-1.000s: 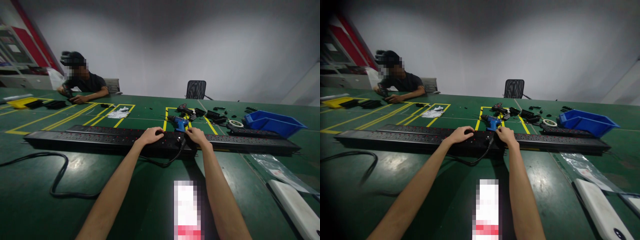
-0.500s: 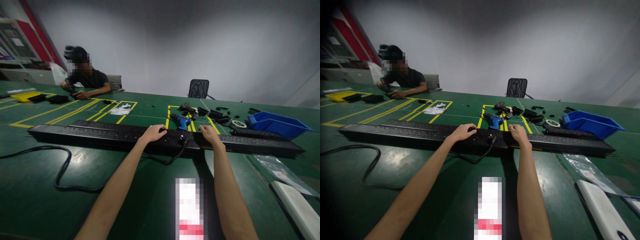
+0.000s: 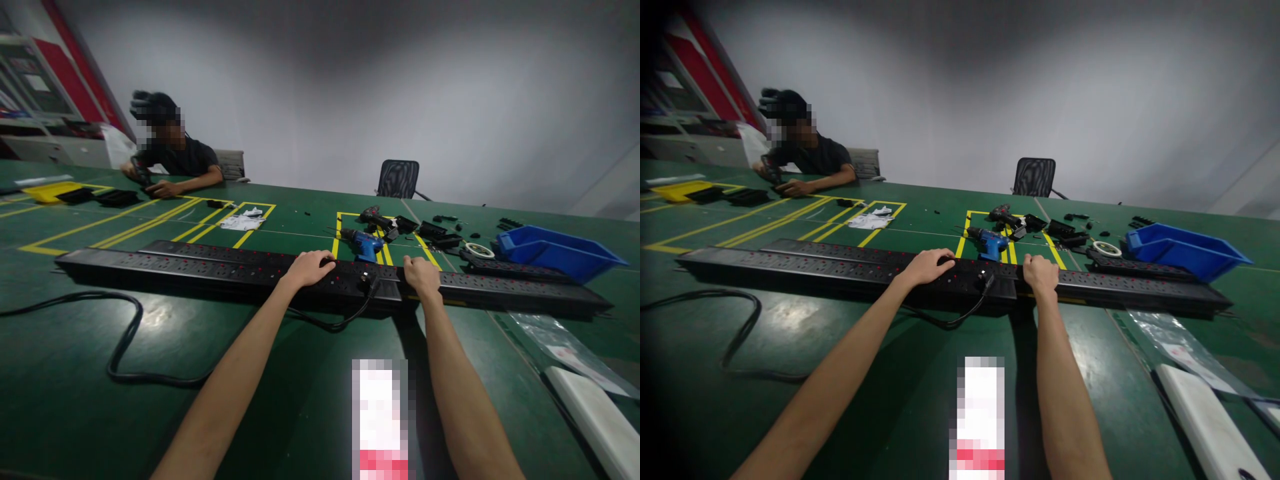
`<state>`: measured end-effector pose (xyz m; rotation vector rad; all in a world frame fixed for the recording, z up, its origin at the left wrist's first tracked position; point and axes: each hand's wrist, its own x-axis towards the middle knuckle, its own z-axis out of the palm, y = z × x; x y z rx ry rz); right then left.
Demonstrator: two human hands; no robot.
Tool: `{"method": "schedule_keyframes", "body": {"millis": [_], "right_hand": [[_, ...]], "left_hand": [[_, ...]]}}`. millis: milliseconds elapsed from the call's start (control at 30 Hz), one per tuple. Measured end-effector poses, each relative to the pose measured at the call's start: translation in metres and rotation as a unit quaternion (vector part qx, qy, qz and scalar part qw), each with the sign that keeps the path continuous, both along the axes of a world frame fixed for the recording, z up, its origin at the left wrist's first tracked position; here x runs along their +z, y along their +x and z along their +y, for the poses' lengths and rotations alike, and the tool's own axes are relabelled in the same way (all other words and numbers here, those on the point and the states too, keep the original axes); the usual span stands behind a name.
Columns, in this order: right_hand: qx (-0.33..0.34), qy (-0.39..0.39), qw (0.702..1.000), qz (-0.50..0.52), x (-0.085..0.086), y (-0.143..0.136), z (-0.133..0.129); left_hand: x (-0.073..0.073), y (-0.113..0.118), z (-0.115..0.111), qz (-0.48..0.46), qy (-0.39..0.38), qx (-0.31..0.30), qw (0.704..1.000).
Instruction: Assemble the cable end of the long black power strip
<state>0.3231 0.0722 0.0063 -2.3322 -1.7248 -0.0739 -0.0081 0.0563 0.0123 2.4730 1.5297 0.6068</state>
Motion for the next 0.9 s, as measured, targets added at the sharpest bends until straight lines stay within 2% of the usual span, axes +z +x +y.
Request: {"method": "schedule_keyframes", "body": {"millis": [233, 467, 900], "right_hand": [[0.009, 0.003, 1.0, -0.007, -0.001, -0.002, -0.001], [0.026, 0.003, 1.0, 0.004, 0.001, -0.027, -0.003], [0.035, -0.001, 0.999, 0.022, 0.001, -0.036, 0.001]], "left_hand": [[-0.001, 0.006, -0.001, 0.051, 0.015, 0.08, 0.995], [-0.004, 0.004, -0.002, 0.072, 0.028, 0.16, 0.984], [-0.01, 0.006, -0.001, 0.058, 0.037, 0.218, 0.973]]}}
